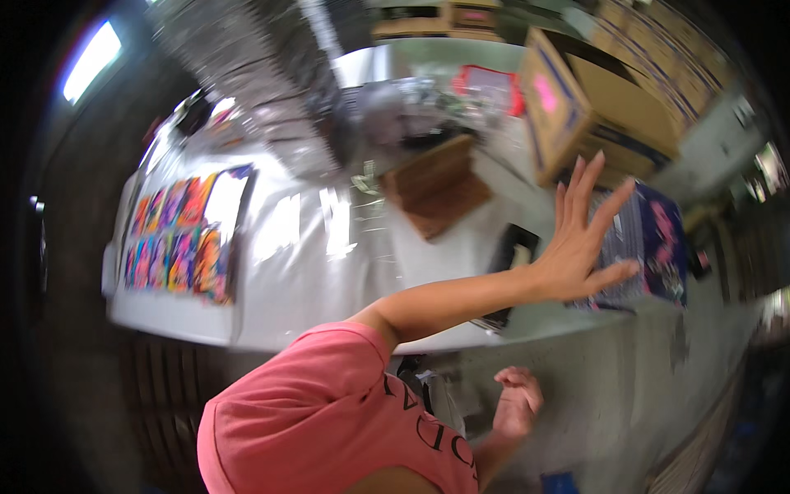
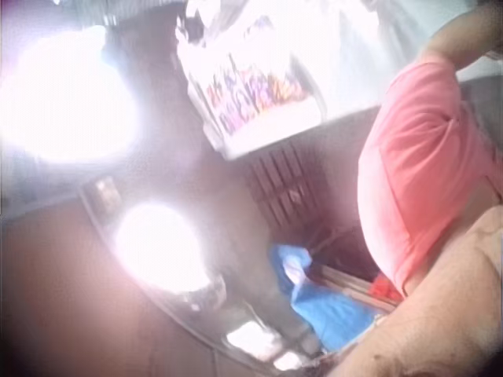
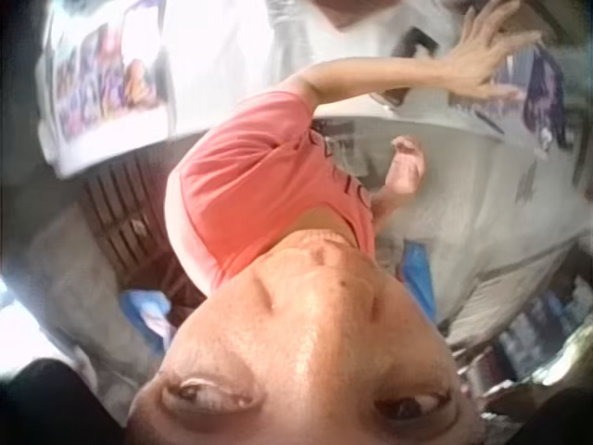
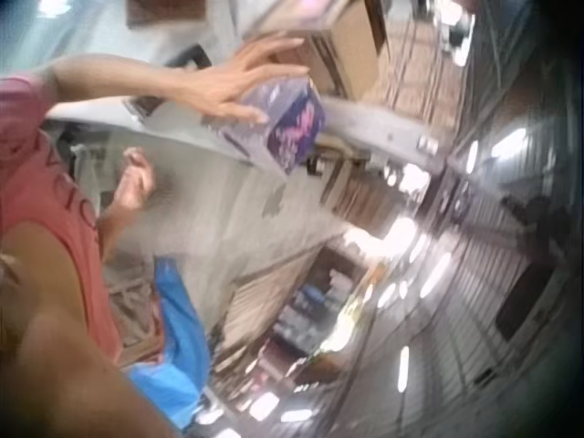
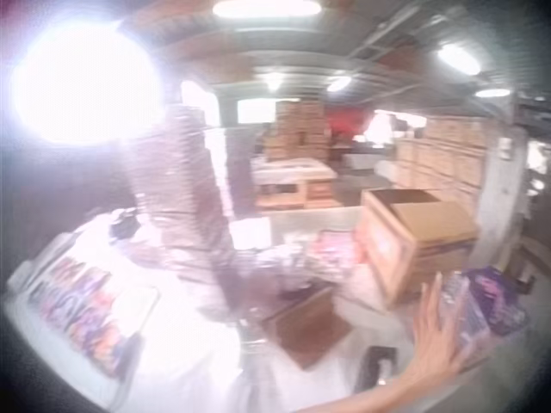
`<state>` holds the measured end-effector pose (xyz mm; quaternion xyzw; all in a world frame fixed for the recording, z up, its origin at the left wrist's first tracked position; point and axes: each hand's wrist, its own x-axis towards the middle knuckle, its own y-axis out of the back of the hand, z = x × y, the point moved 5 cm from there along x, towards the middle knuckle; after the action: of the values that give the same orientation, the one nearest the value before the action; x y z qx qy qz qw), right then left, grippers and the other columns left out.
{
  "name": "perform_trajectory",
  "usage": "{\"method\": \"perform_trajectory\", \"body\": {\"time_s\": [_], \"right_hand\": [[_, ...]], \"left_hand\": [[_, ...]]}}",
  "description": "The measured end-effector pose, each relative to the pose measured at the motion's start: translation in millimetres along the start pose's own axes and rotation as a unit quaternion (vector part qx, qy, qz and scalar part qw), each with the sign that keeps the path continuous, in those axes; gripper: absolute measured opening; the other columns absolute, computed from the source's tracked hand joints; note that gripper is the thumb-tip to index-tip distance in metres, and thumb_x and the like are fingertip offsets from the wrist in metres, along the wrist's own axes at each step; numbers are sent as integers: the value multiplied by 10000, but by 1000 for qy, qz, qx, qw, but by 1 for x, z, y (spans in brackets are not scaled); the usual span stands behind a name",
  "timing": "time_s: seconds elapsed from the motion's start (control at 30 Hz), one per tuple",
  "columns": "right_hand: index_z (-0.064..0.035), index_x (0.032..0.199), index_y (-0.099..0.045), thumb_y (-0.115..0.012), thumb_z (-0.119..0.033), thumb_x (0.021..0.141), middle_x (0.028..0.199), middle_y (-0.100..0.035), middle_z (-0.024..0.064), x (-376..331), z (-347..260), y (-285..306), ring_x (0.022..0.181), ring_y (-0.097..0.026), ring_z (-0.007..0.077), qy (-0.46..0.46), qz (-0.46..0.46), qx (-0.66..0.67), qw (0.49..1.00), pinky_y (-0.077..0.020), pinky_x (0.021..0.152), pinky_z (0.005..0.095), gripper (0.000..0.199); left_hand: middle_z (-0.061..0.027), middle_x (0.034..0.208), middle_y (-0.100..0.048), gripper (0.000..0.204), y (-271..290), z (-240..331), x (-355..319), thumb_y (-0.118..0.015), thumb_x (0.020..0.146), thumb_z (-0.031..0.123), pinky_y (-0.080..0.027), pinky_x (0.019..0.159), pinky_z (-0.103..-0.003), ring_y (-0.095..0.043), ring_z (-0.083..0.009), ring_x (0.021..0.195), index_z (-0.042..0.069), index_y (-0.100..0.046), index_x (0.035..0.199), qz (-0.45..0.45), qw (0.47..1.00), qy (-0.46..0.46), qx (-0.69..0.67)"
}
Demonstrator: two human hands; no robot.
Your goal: The person picks up notebooks with various cover designs one at a time, stacks them together, places the stack into a plastic bag, and seals the opening of the bag with tape from a dispenser.
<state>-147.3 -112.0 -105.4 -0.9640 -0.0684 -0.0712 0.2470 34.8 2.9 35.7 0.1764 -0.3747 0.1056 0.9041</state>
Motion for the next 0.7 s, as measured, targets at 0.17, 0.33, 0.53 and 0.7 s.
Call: {"method": "perform_trajectory", "body": {"time_s": [0.17, 0.33, 0.53, 0.7], "right_hand": [[14, 943, -601, -591, -151, 854, 871, -610, 89, 61, 74, -124, 784, -575, 170, -221, -71, -115, 966, -450, 748, 273, 187], [47, 966, -626, -564, -99, 876, 884, -637, 78, 27, 120, -325, 841, -595, 141, -215, -348, -148, 900, -454, 775, 263, 183], [-5, 1300, -450, -669, -298, 796, 1299, -477, 218, -80, 240, -581, 1204, -472, 301, 170, -583, -319, 727, -376, 985, 401, 622], [16, 1377, -318, -531, -485, 847, 1450, -296, 182, -114, 411, -612, 1364, -244, 302, 217, -470, -605, 606, -174, 1093, 495, 760]], "left_hand": [[-250, 1446, -148, 695, 203, -78, -78, -732, 711, 266, -165, 1081, -531, -115, -479, 1339, 163, -426, 1327, 76, 985, 66, 141], [-214, 1400, -281, 592, 452, -16, -240, -729, 718, 148, -248, 1065, -448, -279, -402, 1299, 134, -485, 1256, 239, 883, 231, 331], [-97, 1389, -326, 508, 629, 54, -416, -660, 821, 184, -275, 1048, -471, -321, -265, 1302, 86, -461, 1278, 482, 718, 350, 359], [-104, 1340, -381, 439, 718, 65, -508, -630, 838, 151, -347, 1002, -442, -373, -232, 1265, 78, -484, 1246, 565, 716, 388, 134]]}}
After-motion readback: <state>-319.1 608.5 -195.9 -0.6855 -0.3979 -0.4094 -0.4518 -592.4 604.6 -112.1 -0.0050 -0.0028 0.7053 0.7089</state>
